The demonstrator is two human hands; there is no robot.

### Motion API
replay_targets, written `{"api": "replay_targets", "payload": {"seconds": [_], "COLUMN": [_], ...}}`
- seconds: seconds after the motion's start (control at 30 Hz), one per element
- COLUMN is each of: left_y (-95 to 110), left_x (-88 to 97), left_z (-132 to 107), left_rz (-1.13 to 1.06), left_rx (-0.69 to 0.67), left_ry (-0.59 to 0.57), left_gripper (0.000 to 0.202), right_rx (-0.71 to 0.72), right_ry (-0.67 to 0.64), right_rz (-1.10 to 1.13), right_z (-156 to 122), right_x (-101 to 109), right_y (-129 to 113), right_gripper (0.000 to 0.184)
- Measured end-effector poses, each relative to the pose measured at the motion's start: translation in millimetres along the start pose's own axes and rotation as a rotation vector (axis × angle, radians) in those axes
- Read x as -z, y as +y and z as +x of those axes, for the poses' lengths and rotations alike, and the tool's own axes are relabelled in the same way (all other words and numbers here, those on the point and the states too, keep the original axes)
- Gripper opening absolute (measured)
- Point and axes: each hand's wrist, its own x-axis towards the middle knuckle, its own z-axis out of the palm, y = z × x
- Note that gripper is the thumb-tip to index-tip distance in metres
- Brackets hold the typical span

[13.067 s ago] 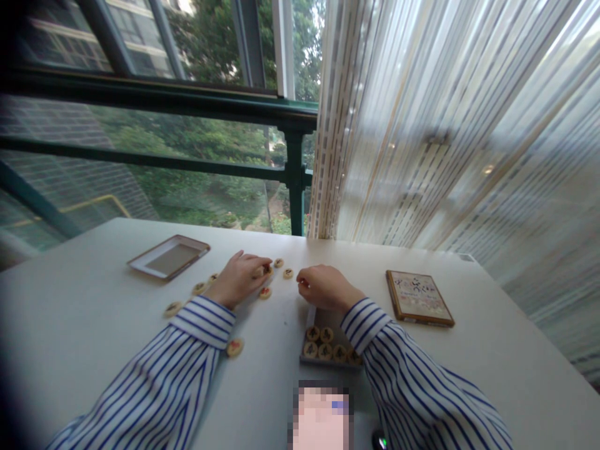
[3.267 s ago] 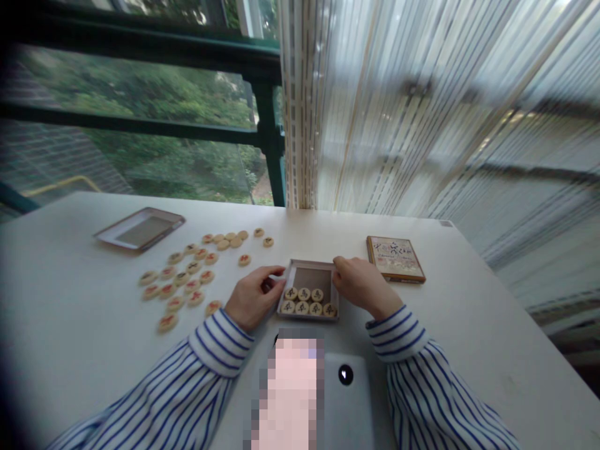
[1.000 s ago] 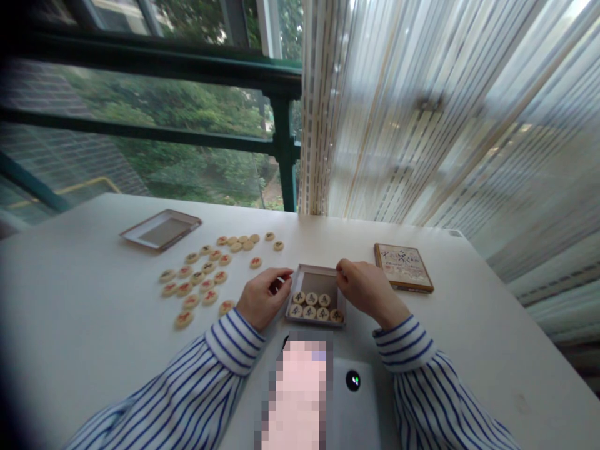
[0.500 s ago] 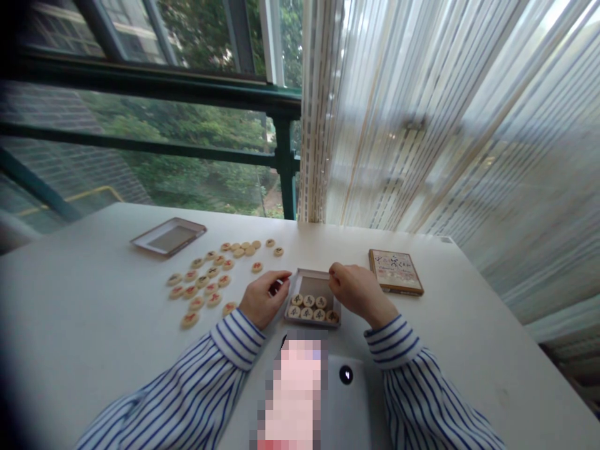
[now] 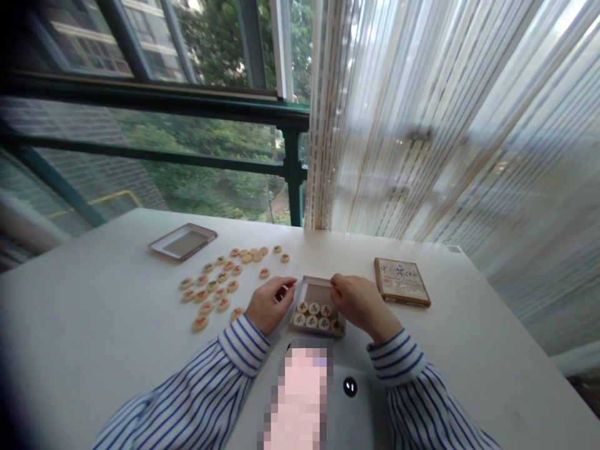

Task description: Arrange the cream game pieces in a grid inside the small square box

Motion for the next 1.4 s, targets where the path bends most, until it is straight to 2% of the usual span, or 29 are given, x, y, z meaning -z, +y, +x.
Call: {"api": "replay_targets", "payload": {"seconds": [0.33,0.63,0.87,1.03,1.17,1.4], "left_y": [7.4,18.5,23.9,21.5,14.8,-6.0], "left_x": [3.0,13.0,35.3,52.8,66.7,95.9], "left_z": [-3.0,-5.6,-8.0,-8.0,-6.2,-2.6], "left_rz": [-0.038,-0.106,-0.140,-0.111,-0.057,0.000], "left_rx": [-0.018,-0.017,-0.005,0.015,0.018,0.053], "left_ry": [-0.015,-0.050,-0.098,-0.082,-0.058,0.033], "left_gripper": [0.019,0.020,0.018,0.018,0.019,0.024], "right_rx": [0.014,0.059,0.083,0.091,0.098,0.129], "right_ry": [-0.025,0.022,0.020,0.068,0.065,-0.028], "right_rz": [0.063,0.149,0.188,0.217,0.203,0.062], "right_z": [-0.6,-1.8,-3.2,-4.8,-3.8,9.8], "right_x": [0.0,-0.9,0.2,7.0,15.6,29.7], "right_y": [-5.4,-6.8,-12.1,-14.2,-16.1,-32.3], "right_gripper": [0.026,0.025,0.023,0.023,0.024,0.024]}}
